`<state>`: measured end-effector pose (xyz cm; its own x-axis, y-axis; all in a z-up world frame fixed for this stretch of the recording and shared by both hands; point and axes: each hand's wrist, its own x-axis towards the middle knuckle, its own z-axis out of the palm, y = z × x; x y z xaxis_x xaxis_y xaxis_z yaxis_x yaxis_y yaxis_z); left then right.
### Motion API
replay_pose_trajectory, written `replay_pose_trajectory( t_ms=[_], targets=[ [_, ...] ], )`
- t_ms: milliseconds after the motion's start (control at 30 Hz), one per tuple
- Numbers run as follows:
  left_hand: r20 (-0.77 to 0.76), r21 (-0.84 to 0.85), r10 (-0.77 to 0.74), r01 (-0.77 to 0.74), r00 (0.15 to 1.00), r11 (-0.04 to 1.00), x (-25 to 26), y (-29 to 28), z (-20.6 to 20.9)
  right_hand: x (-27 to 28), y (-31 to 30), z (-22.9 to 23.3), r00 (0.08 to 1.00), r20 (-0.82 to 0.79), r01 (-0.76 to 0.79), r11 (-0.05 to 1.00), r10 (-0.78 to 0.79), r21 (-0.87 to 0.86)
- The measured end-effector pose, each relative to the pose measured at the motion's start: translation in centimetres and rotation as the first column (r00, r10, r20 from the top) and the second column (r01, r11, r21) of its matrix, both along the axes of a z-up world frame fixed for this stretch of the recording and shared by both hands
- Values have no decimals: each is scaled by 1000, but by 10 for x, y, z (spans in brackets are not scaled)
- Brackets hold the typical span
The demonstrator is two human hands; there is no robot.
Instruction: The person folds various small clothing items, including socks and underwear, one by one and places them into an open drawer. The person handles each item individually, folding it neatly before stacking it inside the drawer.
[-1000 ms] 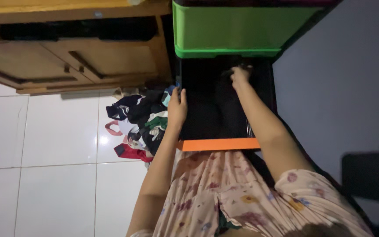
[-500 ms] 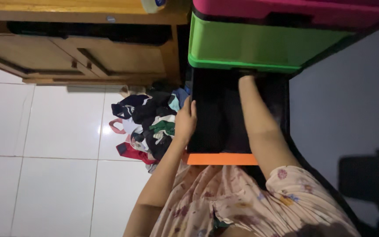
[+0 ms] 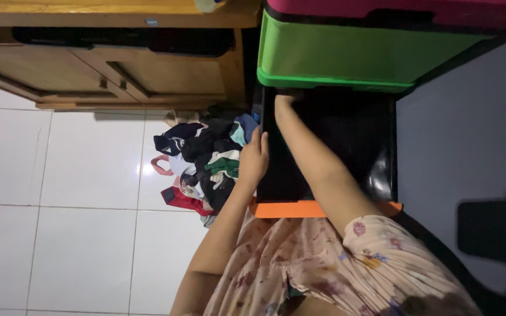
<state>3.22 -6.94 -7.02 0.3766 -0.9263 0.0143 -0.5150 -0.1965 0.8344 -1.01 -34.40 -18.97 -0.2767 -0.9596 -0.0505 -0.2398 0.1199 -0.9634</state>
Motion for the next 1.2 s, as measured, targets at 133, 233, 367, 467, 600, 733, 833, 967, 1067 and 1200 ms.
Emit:
replay_pose_trajectory(
  t_ms=[133, 233, 367, 467, 600, 733, 833, 967, 1067, 1200],
  targets=[
    [11, -36, 0, 0, 1000, 999, -2, 0, 1, 16, 16, 5, 885, -465, 26, 999, -4, 42],
    [-27, -2, -7, 6, 1000, 1000, -2, -1, 2, 18, 20, -3, 996, 23, 89, 995, -87, -56],
    [10, 4, 12, -12, 1000, 1000, -3, -1, 1, -9, 13, -24, 980, 180, -74, 993, 91, -96],
    [1, -37, 25, -25, 1000, 999, -3, -1, -1, -57, 24, -50, 921, 227, -304, 949, 316, -90],
    [5, -50, 33, -32, 999, 998, -5, -1, 0, -104, 7, -52, 859, 435, 176, 954, -268, 242],
    [-38, -23, 12, -13, 999, 1000, -2, 1, 3, -137, -7, -40, 439, 895, 181, 984, -76, -5],
    [-45, -8, 9, -10, 999, 1000, -2, 0, 4, -153, -16, -23, 13, 986, 279, 947, 164, -161],
    [-37, -30, 8, -9, 999, 1000, -1, 3, 2, -135, -20, -10, -25, 984, 177, 970, 176, -169],
    [-26, 2, -2, 3, 1000, 1000, 0, -1, 4, -114, -24, -5, 70, 989, 125, 982, 133, -141],
    [-31, -20, -5, 4, 1000, 1000, -2, 2, 7, -90, -13, -8, 284, 956, 99, 990, 68, -100]
  ],
)
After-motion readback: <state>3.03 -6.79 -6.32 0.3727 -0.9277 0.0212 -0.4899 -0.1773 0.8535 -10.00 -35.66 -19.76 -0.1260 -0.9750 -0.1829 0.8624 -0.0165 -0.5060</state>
